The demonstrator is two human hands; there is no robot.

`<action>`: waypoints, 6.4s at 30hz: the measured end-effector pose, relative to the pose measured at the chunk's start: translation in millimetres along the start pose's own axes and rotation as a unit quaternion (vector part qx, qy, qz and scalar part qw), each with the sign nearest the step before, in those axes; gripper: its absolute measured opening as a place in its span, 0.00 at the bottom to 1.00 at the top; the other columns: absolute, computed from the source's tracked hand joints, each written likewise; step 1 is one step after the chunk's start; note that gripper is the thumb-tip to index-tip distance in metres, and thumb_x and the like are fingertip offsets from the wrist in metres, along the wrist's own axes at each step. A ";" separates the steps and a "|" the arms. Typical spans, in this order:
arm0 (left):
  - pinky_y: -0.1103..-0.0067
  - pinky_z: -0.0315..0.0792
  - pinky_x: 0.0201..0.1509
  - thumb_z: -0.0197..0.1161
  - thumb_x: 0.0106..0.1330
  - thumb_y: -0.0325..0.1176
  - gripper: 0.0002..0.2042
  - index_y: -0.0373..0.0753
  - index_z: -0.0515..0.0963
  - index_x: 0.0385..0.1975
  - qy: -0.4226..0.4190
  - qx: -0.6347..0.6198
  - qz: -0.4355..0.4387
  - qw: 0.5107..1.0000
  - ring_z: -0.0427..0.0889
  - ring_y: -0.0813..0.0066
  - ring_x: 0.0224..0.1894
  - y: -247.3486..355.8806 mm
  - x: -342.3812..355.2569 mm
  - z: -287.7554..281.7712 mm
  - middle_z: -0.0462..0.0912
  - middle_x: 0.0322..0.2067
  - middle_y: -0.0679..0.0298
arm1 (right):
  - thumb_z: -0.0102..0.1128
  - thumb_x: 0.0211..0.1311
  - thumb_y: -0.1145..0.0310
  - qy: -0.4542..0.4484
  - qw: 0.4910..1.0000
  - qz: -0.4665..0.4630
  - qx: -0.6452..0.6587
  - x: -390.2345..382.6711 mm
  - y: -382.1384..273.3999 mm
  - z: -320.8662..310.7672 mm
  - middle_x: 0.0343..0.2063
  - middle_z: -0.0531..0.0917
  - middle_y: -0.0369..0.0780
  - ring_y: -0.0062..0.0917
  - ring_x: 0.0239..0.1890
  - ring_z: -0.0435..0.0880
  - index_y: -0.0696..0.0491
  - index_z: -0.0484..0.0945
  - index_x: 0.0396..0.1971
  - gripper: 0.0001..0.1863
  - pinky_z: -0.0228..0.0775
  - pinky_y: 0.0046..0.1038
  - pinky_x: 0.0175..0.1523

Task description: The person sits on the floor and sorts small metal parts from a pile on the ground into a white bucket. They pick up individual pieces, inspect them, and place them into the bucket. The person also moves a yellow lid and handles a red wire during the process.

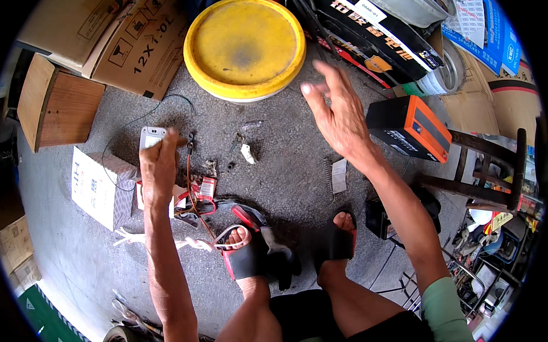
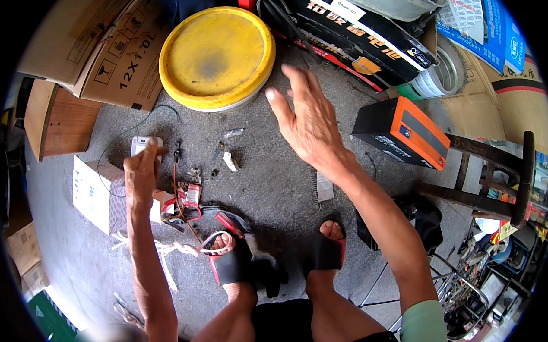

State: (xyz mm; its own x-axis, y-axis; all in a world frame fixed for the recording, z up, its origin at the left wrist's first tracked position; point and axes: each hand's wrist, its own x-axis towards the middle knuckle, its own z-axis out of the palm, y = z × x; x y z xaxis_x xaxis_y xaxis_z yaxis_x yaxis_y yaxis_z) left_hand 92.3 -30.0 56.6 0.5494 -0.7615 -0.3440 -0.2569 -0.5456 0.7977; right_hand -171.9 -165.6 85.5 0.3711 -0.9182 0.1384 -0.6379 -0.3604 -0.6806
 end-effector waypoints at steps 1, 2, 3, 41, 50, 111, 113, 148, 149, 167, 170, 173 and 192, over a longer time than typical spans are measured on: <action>0.81 0.52 0.16 0.53 0.65 0.48 0.22 0.32 0.82 0.26 0.001 0.016 -0.031 0.999 0.58 0.87 0.12 -23.0 -12.5 -0.8 0.64 0.08 0.72 | 0.53 0.61 0.65 -0.038 0.998 -0.014 -0.040 -17.8 7.8 -4.0 0.41 0.73 0.48 0.37 0.38 0.79 0.60 0.68 0.47 0.19 0.73 0.36 0.43; 0.80 0.52 0.16 0.52 0.65 0.48 0.22 0.32 0.81 0.24 -0.001 0.041 -0.028 0.999 0.59 0.87 0.13 -44.0 -23.9 2.8 0.64 0.08 0.71 | 0.55 0.59 0.66 -0.080 0.994 -0.032 -0.062 -35.4 17.3 -1.3 0.40 0.74 0.47 0.34 0.35 0.78 0.60 0.69 0.44 0.17 0.73 0.35 0.41; 0.80 0.53 0.17 0.52 0.66 0.47 0.22 0.32 0.80 0.23 0.003 0.070 -0.024 0.997 0.59 0.86 0.14 -62.5 -34.1 1.3 0.65 0.08 0.71 | 0.57 0.57 0.68 -0.121 0.988 -0.053 -0.078 -50.9 22.4 8.2 0.39 0.74 0.46 0.32 0.33 0.78 0.60 0.71 0.41 0.15 0.74 0.34 0.40; 0.68 0.69 0.27 0.54 0.63 0.37 0.13 0.33 0.78 0.26 -0.049 0.139 -0.122 0.981 0.79 0.52 0.23 -96.9 -162.7 3.9 0.77 0.19 0.48 | 0.58 0.48 0.76 -0.298 0.943 -0.123 0.088 -129.5 -38.6 89.0 0.33 0.73 0.44 0.35 0.38 0.75 0.57 0.77 0.26 0.04 0.69 0.34 0.41; 0.83 0.54 0.16 0.52 0.67 0.39 0.16 0.35 0.73 0.19 -0.122 -0.147 -0.189 0.963 0.60 0.87 0.13 -65.3 -148.6 19.8 0.67 0.11 0.70 | 0.59 0.58 0.71 -0.302 0.802 0.315 0.407 -112.6 -20.3 40.2 0.22 0.81 0.38 0.15 0.21 0.78 0.63 0.79 0.32 0.09 0.71 0.17 0.25; 0.85 0.49 0.13 0.50 0.68 0.40 0.16 0.33 0.71 0.46 -0.155 -0.617 -0.255 0.728 0.54 0.86 0.12 -16.0 -122.9 53.9 0.61 0.15 0.71 | 0.56 0.62 0.66 -0.144 0.906 0.219 0.333 -99.2 -27.4 -9.1 0.16 0.78 0.36 0.15 0.18 0.78 0.61 0.76 0.26 0.12 0.67 0.17 0.21; 0.86 0.48 0.13 0.50 0.68 0.40 0.16 0.34 0.71 0.46 -0.164 -0.628 -0.250 0.719 0.54 0.86 0.12 -13.7 -124.0 54.7 0.61 0.15 0.71 | 0.56 0.62 0.67 -0.148 0.902 0.219 0.342 -101.8 -27.6 -7.5 0.16 0.79 0.36 0.14 0.18 0.77 0.61 0.76 0.25 0.12 0.67 0.17 0.21; 0.89 0.49 0.15 0.53 0.66 0.31 0.12 0.34 0.73 0.46 -0.166 -0.575 -0.223 0.770 0.57 0.87 0.15 18.8 -133.0 51.8 0.63 0.15 0.71 | 0.54 0.63 0.61 -0.210 0.853 0.317 0.358 -112.7 -19.4 -1.4 0.18 0.80 0.38 0.17 0.17 0.78 0.60 0.76 0.28 0.15 0.70 0.17 0.22; 0.89 0.49 0.15 0.53 0.66 0.32 0.11 0.34 0.73 0.45 -0.171 -0.573 -0.222 0.770 0.57 0.87 0.15 18.4 -133.1 51.9 0.63 0.15 0.71 | 0.54 0.63 0.61 -0.214 0.849 0.320 0.362 -113.0 -18.4 -1.2 0.18 0.80 0.38 0.17 0.17 0.78 0.60 0.76 0.28 0.15 0.70 0.17 0.22; 0.86 0.50 0.14 0.52 0.67 0.37 0.11 0.42 0.71 0.47 -0.145 -0.663 -0.309 0.666 0.56 0.85 0.13 -3.3 -126.4 56.0 0.61 0.14 0.73 | 0.51 0.65 0.60 -0.058 0.752 0.383 0.533 -124.1 -20.1 2.6 0.30 0.83 0.45 0.27 0.31 0.84 0.60 0.76 0.36 0.16 0.75 0.24 0.32; 0.86 0.51 0.15 0.52 0.67 0.36 0.12 0.43 0.70 0.47 -0.156 -0.667 -0.303 0.663 0.56 0.85 0.13 -4.3 -129.4 58.6 0.62 0.15 0.72 | 0.50 0.66 0.61 -0.053 0.728 0.393 0.559 -124.6 -17.2 1.5 0.32 0.82 0.46 0.29 0.33 0.83 0.60 0.76 0.39 0.16 0.76 0.26 0.36; 0.86 0.51 0.15 0.52 0.67 0.36 0.12 0.43 0.70 0.47 -0.163 -0.660 -0.293 0.672 0.56 0.85 0.13 -0.7 -129.2 58.6 0.62 0.15 0.72 | 0.50 0.65 0.61 -0.056 0.680 0.412 0.604 -125.6 -12.6 0.6 0.32 0.82 0.47 0.30 0.34 0.83 0.60 0.75 0.39 0.16 0.76 0.27 0.37; 0.87 0.51 0.14 0.54 0.67 0.38 0.11 0.38 0.73 0.42 -0.131 -0.512 -0.269 0.805 0.57 0.86 0.12 1.2 -137.9 62.6 0.62 0.14 0.71 | 0.52 0.64 0.61 -0.241 0.653 0.502 0.513 -132.8 -10.3 13.3 0.28 0.81 0.47 0.29 0.26 0.84 0.61 0.74 0.36 0.15 0.78 0.26 0.26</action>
State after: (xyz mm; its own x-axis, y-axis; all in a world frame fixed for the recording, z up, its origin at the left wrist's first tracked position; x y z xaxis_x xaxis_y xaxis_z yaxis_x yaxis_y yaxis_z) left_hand -33.6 52.5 74.1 0.1401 -0.6326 -0.7617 0.8266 -0.3489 0.4417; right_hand -205.6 -37.8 64.5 0.4402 -0.3589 -0.8230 -0.0279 0.9107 -0.4121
